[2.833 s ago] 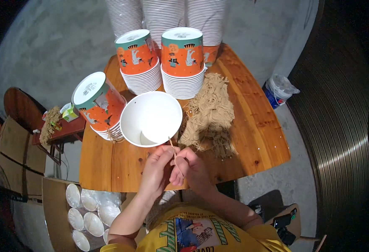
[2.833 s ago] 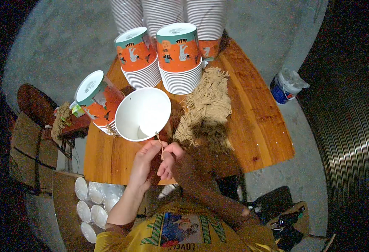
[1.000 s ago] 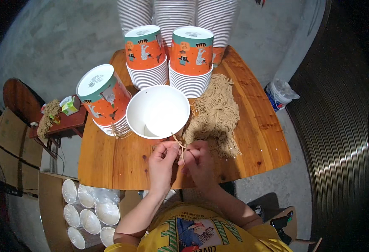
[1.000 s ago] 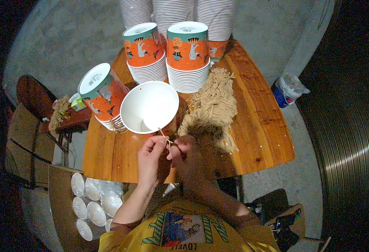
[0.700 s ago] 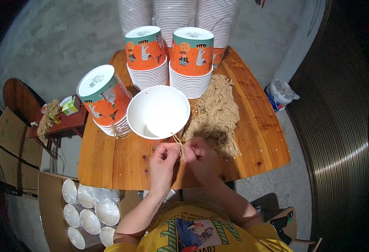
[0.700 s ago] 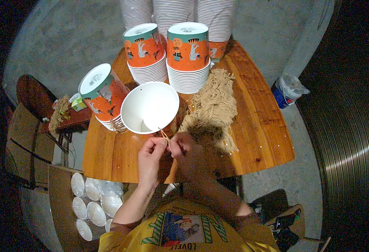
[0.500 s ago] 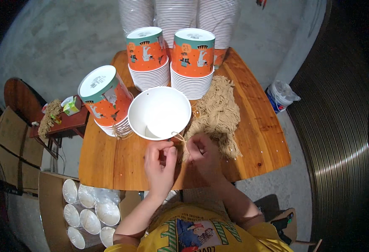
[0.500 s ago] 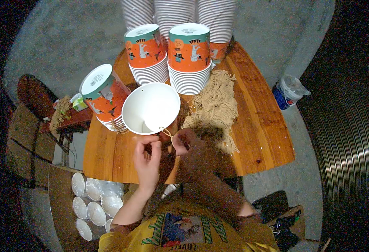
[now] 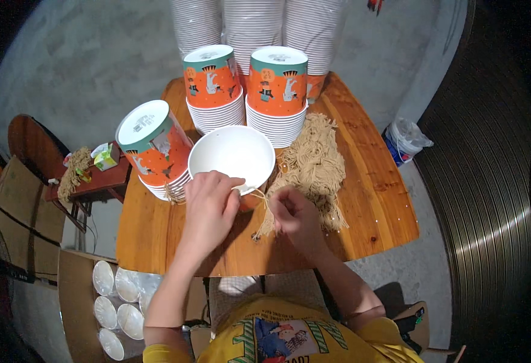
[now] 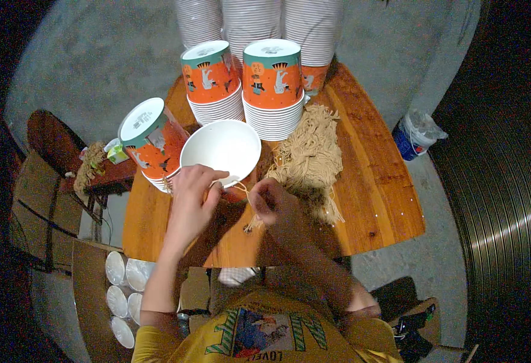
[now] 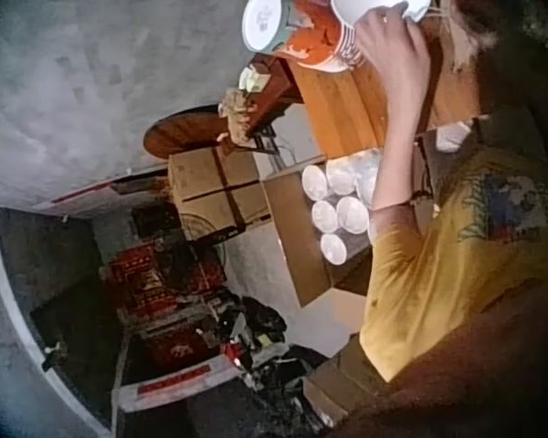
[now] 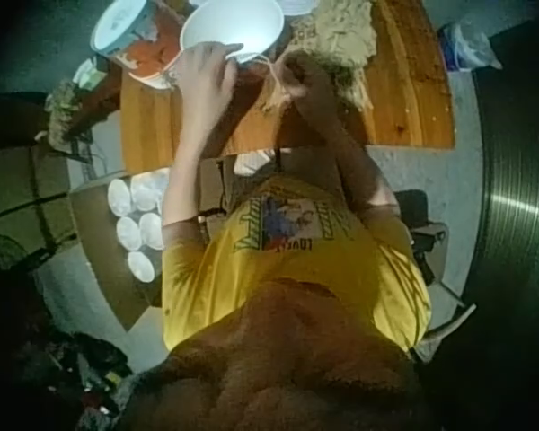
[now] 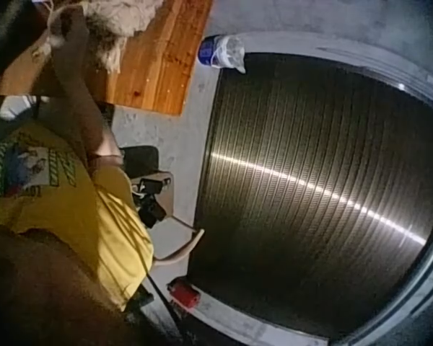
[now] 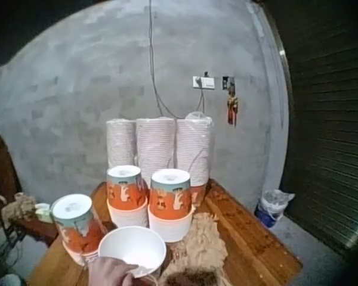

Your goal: Threading strings through paper cups and stacking them in a manufacturing setting.

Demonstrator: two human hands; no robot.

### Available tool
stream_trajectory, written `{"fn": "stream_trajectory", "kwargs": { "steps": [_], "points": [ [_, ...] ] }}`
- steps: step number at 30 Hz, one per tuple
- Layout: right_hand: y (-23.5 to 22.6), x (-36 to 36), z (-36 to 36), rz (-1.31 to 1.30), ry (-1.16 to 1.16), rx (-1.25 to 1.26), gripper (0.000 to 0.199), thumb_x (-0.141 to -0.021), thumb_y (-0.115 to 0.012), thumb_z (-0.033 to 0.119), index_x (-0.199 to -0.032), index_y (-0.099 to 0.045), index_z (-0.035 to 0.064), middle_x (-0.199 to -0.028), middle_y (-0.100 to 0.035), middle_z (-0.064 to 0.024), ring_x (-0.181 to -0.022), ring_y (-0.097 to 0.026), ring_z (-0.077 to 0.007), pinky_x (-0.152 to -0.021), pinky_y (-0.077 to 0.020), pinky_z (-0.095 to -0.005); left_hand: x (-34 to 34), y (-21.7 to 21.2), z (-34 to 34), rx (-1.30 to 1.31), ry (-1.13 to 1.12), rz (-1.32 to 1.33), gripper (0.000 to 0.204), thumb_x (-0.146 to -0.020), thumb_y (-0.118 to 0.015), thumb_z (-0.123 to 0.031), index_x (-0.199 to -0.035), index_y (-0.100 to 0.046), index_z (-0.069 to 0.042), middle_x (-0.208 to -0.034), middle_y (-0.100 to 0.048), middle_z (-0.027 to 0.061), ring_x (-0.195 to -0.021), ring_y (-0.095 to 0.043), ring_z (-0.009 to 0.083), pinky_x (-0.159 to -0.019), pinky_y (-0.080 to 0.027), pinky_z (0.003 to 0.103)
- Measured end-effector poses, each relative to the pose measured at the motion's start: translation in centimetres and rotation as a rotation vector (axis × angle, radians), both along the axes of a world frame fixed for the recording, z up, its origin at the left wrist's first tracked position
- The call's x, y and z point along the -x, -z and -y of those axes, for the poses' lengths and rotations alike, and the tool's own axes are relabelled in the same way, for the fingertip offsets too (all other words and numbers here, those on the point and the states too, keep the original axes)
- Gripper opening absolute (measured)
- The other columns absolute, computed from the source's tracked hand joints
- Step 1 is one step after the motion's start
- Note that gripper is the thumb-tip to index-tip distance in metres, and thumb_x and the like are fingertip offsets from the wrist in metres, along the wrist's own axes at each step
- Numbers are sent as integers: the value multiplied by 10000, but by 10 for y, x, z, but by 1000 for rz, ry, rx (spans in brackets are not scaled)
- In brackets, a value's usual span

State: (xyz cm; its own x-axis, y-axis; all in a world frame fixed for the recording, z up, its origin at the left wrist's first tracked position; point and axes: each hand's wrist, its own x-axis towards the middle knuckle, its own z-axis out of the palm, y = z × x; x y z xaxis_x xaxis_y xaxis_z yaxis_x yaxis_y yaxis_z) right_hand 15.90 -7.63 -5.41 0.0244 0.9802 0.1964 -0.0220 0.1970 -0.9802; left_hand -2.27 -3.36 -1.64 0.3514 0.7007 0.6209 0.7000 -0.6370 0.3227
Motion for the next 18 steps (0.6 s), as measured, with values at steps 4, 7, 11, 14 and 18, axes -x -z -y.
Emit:
{"fn": "stream_trajectory", "kwargs": {
  "steps": [4,7,11,14,18],
  "points": [
    [-2,-1,-3,41,-21,-53,54,-924,-524,71,-873,-514,57,-685,-481,45,-592,-455,-28,-543,-387,-194,3,-15,-17,349,190,-66,181,-861,-563,-173,-988,-668,-97,-871,-607,97,-934,-533,281,-873,-351,402],
    [1,-2,-9,72,-26,-108,44,-917,-527,60,-874,-521,54,-689,-483,46,-596,-449,-28,-542,-381,-195,0,-20,-27,471,280,-51,163,-863,-568,-175,-967,-648,-78,-863,-617,111,-852,-560,284,-828,-398,391],
    [2,-7,-17,74,-38,-147,32,-911,-535,52,-879,-530,50,-679,-482,46,-591,-447,-30,-539,-377,-198,0,-23,-31,746,280,29,129,-898,-561,-139,-946,-584,-21,-812,-615,49,-749,-570,114,-713,-475,276],
    [2,-10,-30,128,-19,-162,16,-905,-542,46,-891,-534,47,-664,-476,46,-587,-445,-31,-536,-374,-199,3,-26,-33,811,298,93,143,-912,-554,-158,-937,-570,-18,-797,-598,21,-733,-538,84,-703,-463,254],
    [-1,-14,-39,137,-26,-148,52,-869,-575,23,-881,-529,44,-654,-484,21,-583,-451,-52,-538,-379,-213,-1,-39,-40,1004,324,138,130,-914,-555,-132,-928,-579,-6,-795,-563,5,-737,-503,90,-677,-456,261]
  ]
}}
